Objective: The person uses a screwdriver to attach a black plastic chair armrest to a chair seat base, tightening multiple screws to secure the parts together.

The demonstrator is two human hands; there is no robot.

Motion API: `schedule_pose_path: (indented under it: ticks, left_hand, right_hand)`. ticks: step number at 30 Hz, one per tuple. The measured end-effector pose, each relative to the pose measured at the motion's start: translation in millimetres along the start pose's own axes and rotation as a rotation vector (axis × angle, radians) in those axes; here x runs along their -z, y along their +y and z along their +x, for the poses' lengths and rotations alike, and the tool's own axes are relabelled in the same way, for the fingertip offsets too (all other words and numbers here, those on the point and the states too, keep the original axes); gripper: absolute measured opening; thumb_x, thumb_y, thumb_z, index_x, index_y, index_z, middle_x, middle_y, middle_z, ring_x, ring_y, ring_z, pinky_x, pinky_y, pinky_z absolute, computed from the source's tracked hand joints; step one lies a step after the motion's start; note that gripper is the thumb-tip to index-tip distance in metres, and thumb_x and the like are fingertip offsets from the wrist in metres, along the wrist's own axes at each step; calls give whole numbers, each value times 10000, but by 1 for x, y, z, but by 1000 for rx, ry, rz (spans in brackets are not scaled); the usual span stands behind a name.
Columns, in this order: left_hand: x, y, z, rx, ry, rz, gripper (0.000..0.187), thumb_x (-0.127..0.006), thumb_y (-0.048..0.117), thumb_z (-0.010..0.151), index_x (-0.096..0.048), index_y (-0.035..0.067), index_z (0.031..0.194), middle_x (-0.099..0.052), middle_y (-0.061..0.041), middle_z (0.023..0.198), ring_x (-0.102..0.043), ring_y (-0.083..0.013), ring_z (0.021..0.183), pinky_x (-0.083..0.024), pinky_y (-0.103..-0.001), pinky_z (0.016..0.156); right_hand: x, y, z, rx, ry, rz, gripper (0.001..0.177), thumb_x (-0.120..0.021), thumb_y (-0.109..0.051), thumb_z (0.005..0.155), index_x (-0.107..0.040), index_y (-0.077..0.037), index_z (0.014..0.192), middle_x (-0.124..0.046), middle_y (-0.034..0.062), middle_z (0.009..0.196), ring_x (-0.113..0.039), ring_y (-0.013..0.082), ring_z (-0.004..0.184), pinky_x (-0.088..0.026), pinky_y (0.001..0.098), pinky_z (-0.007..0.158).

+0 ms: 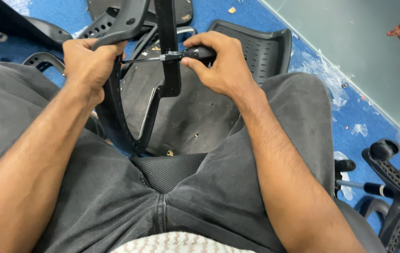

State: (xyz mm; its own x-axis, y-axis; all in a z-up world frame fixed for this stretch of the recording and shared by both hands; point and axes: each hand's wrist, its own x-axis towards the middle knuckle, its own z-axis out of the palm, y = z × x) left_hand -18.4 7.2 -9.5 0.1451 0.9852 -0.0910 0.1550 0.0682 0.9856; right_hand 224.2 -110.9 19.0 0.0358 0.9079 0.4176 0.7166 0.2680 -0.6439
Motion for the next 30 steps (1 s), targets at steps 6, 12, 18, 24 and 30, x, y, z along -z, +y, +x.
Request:
schedule_pose_path:
  ticks: [6,12,18,24,30]
  left_hand:
    - [-2,-1,-2,2,-39,-1,216,-843,172,851,-736,25,735,-683,-19,695,-588,-85,572,-427,-258,512]
    - [-6,3,-7,-14,-81,-11,214,-838,172,891,-738,41,756,-699,-23,725,-615,-85,586,-452,-264,508]
    - [-8,0,-10,-10,-116,-14,233,-831,158,918,-721,48,744,-686,-34,715,-606,-91,574,-434,-271,486]
    - [-18,5,-10,0,-118,49,223,-834,147,900,-719,64,729,-685,-17,708,-591,-74,562,-435,-271,501]
    - [-32,3,-6,33,-55,76,184,-820,144,811,-711,88,673,-657,3,673,-550,-68,529,-412,-282,491]
  right_hand:
    - [6,9,4,-240,-128,11,300,-879,-196,811,-754,-90,1063,-776,53,987,-741,191,894,-570,324,801]
    - [8,20,-3,61,-20,14,336,-903,-101,794,-750,-55,1089,-751,84,1029,-731,217,963,-581,346,862]
    - [6,33,-2,-119,-63,20,330,-930,-146,762,-777,-115,1052,-772,41,1001,-756,183,964,-595,328,883]
    - [10,43,-8,-80,-87,-35,338,-944,-181,783,-777,-112,1069,-770,58,1010,-750,194,971,-583,348,891]
    - [13,41,-15,-150,-143,-10,358,-925,-171,781,-761,-113,1094,-778,47,999,-757,183,955,-587,333,879]
